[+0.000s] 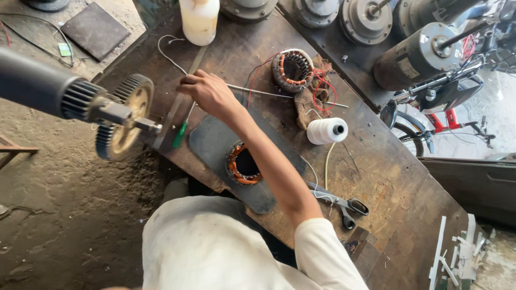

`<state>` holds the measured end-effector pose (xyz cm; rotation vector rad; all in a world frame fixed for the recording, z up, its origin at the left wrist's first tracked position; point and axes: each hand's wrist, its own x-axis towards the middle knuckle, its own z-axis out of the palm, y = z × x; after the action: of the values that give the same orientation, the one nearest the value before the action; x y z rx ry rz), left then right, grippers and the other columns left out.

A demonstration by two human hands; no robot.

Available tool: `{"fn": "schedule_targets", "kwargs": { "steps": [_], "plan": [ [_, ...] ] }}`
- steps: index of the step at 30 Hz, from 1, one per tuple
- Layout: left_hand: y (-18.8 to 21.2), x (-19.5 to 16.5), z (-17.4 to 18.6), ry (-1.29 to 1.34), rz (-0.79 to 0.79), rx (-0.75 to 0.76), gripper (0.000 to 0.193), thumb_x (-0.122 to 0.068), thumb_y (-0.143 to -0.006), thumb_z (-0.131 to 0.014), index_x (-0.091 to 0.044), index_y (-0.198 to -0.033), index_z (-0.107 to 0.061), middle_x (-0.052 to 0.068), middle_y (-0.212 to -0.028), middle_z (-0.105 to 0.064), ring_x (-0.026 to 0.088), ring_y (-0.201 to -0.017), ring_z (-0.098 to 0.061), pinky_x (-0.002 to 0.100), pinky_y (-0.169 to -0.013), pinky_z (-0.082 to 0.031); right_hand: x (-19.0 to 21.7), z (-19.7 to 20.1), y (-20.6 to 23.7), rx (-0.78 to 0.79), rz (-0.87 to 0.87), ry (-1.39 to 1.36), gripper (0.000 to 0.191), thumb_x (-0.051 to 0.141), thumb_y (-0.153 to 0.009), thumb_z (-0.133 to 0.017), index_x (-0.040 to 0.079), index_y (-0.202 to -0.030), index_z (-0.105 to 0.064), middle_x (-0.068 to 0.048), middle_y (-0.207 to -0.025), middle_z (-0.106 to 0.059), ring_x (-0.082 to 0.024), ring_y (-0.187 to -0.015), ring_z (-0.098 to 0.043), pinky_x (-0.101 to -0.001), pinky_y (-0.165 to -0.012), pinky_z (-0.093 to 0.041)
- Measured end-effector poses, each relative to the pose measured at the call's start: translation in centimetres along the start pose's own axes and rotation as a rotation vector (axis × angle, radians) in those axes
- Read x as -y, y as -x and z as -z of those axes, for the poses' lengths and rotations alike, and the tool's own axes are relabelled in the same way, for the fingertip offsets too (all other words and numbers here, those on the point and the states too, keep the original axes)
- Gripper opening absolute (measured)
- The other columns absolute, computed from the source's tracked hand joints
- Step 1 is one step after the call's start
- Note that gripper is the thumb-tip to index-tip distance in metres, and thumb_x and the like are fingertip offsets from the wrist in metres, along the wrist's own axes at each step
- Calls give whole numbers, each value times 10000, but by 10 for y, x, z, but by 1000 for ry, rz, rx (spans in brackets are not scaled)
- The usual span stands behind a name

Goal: The person winds copper wire around a stator core, using a screwdriver to tuck the wire into slots and a metal strip to press the windings. They trim excess wire with scissors and apply a liquid from a bottle onto the wire ends.

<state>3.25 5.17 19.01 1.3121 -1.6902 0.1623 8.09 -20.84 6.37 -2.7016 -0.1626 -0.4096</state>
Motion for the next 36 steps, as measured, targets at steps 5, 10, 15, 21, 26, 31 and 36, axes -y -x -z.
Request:
{"fn": "schedule_targets", "kwargs": {
  "steps": [5, 10, 15, 21, 26, 31, 36],
  "plan": [
    [91, 63, -32, -137, 971, -57, 158, -92, -1009, -675, -10, -1137, -721, 111, -941, -677, 178, -778, -694, 317, -673, -553, 3, -12, -26, 197, 124, 46, 191, 130, -839, -723, 143, -1028, -746, -12, -1099, -683, -250, -1023, -614, -397, -859, -533],
    [138, 139, -56, 507, 1697, -193, 331, -214, -984, -651, 1, -1229, -596, 50, -966, -703, 150, -774, -718, 312, -625, -555, 28, -25, 17, 85, -119, 19, 242, 57, -846, -693, 64, -1087, -715, -64, -1159, -676, -282, -1096, -621, -415, -915, -545],
    [132, 170, -64, 704, 1426, -349, 321, -188, -1075, -650, 44, -1288, -592, 75, -1120, -651, 177, -1008, -627, 356, -883, -531, 104, -41, 91, -205, -472, -79, 326, 100, -811, -733, 22, -1122, -673, -117, -1205, -652, -343, -1175, -598, -444, -979, -530],
    [155, 140, -36, 352, 1243, 259, 147, -86, -979, -661, 31, -1060, -697, 112, -890, -717, 192, -790, -664, 388, -714, -542, 180, -65, 137, 74, -1373, -667, 257, 102, -1000, -584, 55, -1231, -687, -97, -1048, -750, -233, -836, -687, -362, -734, -565],
    [142, 89, -6, 636, 1531, 727, 258, -273, -899, -745, -43, -1016, -761, 85, -799, -810, 149, -684, -747, 327, -668, -589, 183, -94, 134, -348, -1305, -1523, 272, 189, -1047, -534, 62, -1280, -592, -17, -1051, -709, -95, -890, -690, -283, -807, -588],
    [118, 104, -23, 590, 1297, 841, 332, -315, -969, -641, -76, -1180, -736, 94, -957, -772, 136, -797, -721, 317, -711, -553, 182, -70, 163, -492, -1227, -1568, 251, 221, -1128, -548, 3, -1199, -650, -18, -846, -656, -94, -725, -623, -257, -671, -525],
    [100, 101, -99, 1276, 1121, 747, 333, -212, -933, -709, -55, -1225, -738, 38, -1126, -700, 111, -820, -673, 292, -745, -585, 220, -22, 220, -304, -1397, -1355, 283, 223, -1114, -544, -23, -1074, -679, -31, -767, -656, -86, -669, -618, -253, -606, -534]
  ]
}}
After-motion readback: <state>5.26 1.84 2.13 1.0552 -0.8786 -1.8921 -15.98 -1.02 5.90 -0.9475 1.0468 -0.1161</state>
